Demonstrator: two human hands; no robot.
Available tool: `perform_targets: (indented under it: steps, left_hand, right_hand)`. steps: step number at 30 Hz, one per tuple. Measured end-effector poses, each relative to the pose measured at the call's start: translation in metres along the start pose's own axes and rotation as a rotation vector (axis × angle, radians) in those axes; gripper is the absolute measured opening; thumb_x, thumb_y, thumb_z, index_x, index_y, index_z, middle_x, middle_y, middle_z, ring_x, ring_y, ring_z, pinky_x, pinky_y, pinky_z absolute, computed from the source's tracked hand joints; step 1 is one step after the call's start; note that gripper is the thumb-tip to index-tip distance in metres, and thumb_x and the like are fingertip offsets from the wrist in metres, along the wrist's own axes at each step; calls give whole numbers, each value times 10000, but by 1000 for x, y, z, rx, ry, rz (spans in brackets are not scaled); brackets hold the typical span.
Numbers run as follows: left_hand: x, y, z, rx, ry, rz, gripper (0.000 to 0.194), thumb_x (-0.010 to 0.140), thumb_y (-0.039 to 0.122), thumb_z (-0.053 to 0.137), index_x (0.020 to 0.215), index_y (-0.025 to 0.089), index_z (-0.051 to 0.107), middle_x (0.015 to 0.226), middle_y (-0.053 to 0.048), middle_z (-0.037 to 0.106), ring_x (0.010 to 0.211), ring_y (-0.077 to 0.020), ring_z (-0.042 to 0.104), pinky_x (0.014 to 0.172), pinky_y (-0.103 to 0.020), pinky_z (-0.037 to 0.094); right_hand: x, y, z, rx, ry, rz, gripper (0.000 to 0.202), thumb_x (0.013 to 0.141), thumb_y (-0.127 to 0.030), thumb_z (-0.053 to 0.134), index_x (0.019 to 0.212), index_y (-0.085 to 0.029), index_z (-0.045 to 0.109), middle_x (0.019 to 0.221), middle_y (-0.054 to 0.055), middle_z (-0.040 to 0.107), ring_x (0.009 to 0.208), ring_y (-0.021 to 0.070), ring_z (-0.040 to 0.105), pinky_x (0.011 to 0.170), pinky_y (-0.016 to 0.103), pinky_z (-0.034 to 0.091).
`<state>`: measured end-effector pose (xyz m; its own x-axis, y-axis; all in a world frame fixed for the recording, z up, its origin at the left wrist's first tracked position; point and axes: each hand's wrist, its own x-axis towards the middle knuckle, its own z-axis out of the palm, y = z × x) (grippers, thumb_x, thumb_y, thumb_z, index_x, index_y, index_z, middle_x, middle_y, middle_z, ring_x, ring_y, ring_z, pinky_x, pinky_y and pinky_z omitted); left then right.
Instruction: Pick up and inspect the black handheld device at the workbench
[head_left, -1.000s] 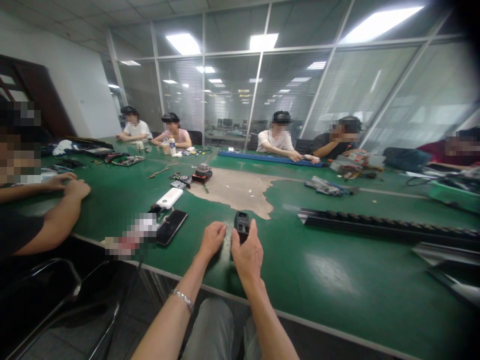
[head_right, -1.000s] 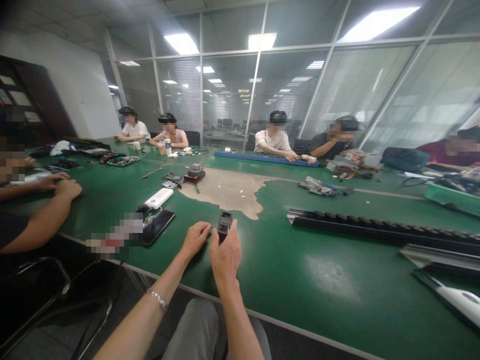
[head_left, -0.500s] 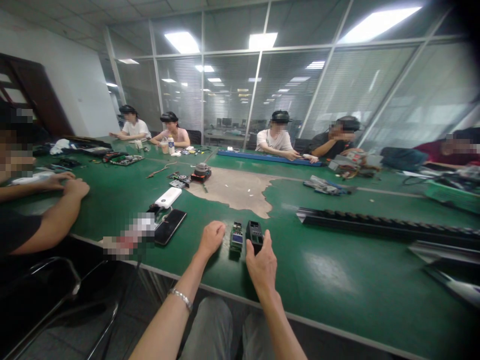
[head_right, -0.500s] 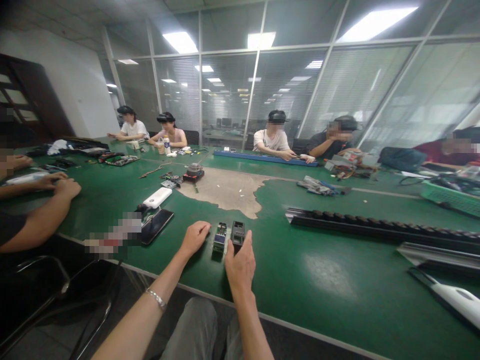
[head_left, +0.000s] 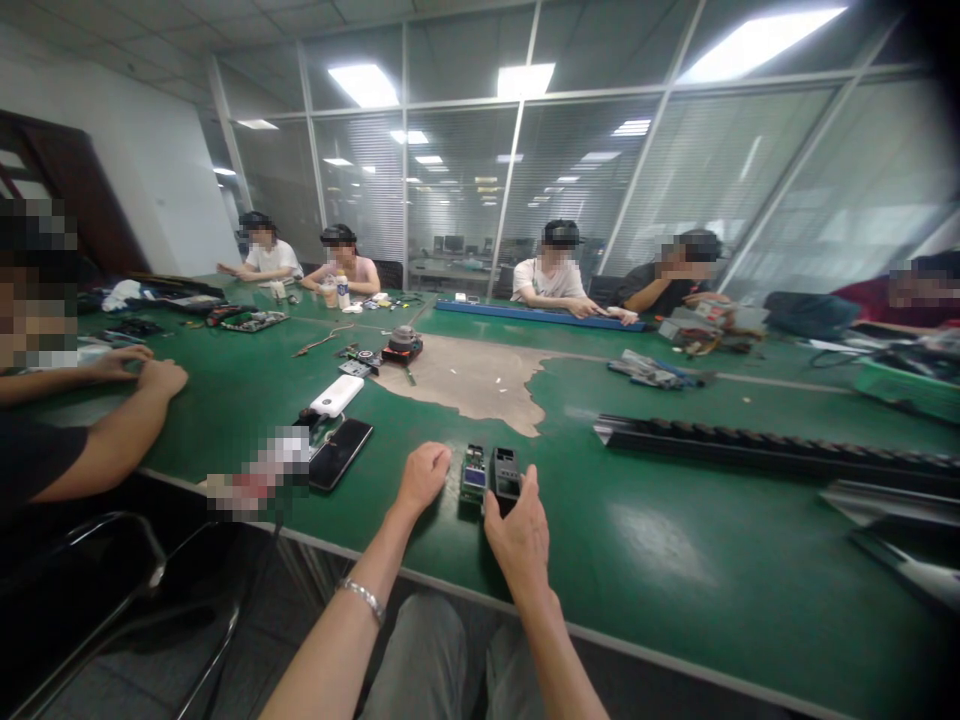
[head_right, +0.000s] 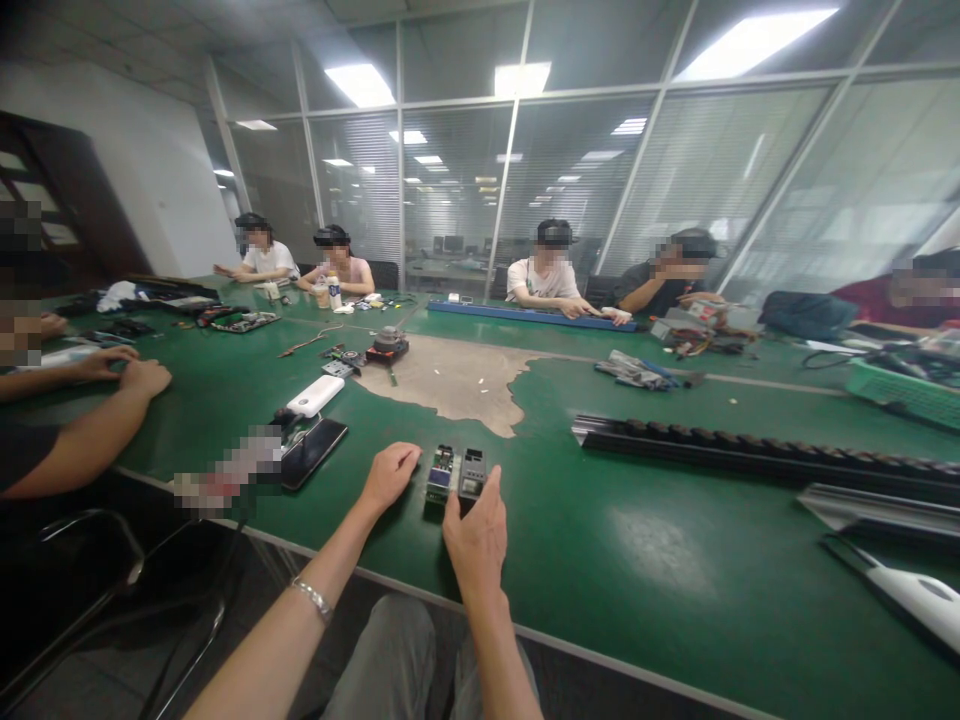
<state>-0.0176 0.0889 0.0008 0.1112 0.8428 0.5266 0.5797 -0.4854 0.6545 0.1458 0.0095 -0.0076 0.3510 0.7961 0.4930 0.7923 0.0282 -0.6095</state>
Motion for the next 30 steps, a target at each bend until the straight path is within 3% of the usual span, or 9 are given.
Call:
perform_targets:
  steps: [16,22,30]
  left_hand:
    - [0,0,0,1,-1,-6,297,922,266,424,839,178,695,922,-57,707,889,-159,629,847,-271,478]
    - [0,-2,2,-3,3,-25,281,915,272,441,858,171,696,901,-62,702,865,-160,626,823,-278,480]
    - [0,-1,0,-20,-3,-35,276,917,286,450,871,175,698,893,-62,701,855,-156,626,811,-276,484]
  right_hand:
    - [0,-4,-9,43,-16,66,807,858,-454,487,1485,-63,162,1315,219,521,1143,327,546,942,432,428]
    - [14,-28,-22,155,75,-6,792,879,-466,477,1494,-96,143,1333,188,520,1189,296,527,970,414,414]
    - [10,-59,-12,149,-14,-42,773,890,-450,457,1492,-83,141,1325,207,519,1171,294,540,934,413,436]
